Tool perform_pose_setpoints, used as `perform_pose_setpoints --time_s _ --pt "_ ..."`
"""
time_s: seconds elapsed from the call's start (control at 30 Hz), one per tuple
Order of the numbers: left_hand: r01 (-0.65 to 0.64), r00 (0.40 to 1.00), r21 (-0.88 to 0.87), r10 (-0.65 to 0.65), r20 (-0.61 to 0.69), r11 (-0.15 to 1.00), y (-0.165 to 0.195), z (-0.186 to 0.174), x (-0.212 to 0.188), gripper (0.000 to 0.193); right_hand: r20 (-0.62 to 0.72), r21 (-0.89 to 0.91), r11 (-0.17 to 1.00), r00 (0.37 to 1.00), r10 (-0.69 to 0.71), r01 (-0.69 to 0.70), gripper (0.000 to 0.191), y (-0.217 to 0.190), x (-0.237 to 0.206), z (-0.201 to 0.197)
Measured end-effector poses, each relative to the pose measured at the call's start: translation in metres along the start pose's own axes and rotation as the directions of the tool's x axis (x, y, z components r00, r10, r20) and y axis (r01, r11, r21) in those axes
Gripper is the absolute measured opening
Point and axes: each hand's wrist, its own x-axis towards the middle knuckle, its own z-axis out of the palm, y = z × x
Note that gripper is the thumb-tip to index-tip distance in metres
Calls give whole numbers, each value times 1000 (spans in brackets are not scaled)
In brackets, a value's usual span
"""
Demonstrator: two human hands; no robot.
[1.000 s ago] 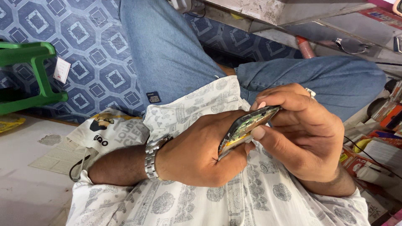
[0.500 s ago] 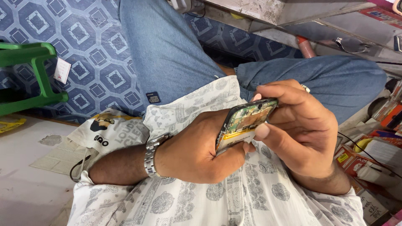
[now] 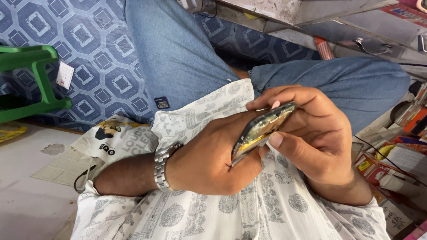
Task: The person sits on the floor repairing a disassembled smartphone. He aligns the display assembly with the phone body, presses the frame edges to seat it, then peels the backing from a tempered glass screen protector and presses it onto the display.
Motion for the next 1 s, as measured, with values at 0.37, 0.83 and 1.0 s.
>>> perform_pose_setpoints --time_s 0.37,0.83,1.0 --pt "51 999 58 -52 12 997 -5 1 -1 45 50 83 996 999 9 -13 26 4 3 -2" --pt "50 999 85 -51 11 995 -3 1 1 47 30 110 994 999 16 -19 26 7 2 -4" --pt "67 998 60 -68 14 996 -4 0 0 39 44 131 991 999 18 -24 26 9 3 -5"
